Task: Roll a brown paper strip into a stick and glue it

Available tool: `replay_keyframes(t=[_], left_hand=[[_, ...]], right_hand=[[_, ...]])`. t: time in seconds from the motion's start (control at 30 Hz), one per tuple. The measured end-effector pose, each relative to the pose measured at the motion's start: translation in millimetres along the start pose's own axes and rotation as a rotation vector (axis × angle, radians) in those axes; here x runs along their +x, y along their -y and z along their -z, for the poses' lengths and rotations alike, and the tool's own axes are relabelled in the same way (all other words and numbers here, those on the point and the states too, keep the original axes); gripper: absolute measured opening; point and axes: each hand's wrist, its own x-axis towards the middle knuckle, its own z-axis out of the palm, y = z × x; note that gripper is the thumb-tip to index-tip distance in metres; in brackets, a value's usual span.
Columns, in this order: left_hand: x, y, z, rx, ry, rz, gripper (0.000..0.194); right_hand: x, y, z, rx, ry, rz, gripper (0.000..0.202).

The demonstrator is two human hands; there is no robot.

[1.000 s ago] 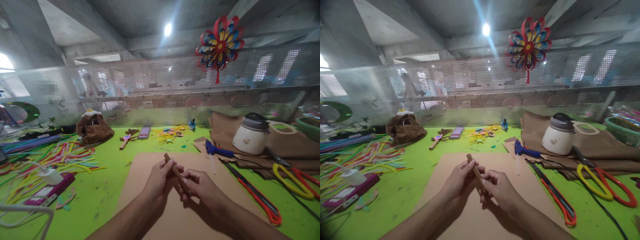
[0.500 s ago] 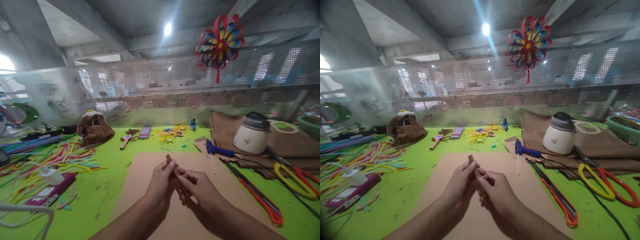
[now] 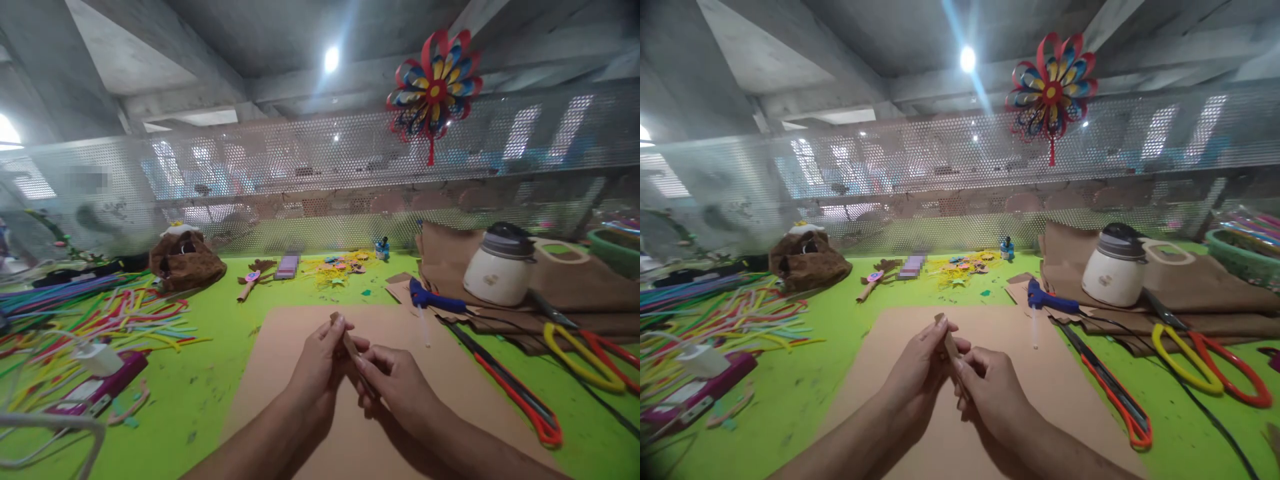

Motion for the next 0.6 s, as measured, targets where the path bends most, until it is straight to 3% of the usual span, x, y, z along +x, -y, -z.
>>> replay_keyframes(t=[0.1, 0.2, 0.37, 0.6], left_hand=[[-2.8, -1.0, 0.3, -0.053, 0.099, 0.047, 0.038], [-3.8, 0.6, 0.2, -0.069, 0.122, 0.059, 0.043], [1.5, 5.9, -0.1, -0.025, 0.123, -0.015, 0.024], [6.0, -2.4, 4.4, 0.052, -0.049, -0.055, 0.025]], right_hand=[[0.3, 5.6, 3.0, 0.030, -0.008, -0.012, 0.049], [-0.5, 10.4, 5.2, 0.044, -0.011, -0.035, 0.051], [-0.6, 10.9, 4.5, 0.048, 0.018, -0.052, 0.051], [-1.6, 1.6, 3.8, 0.011, 0.060, -0.028, 0.050]])
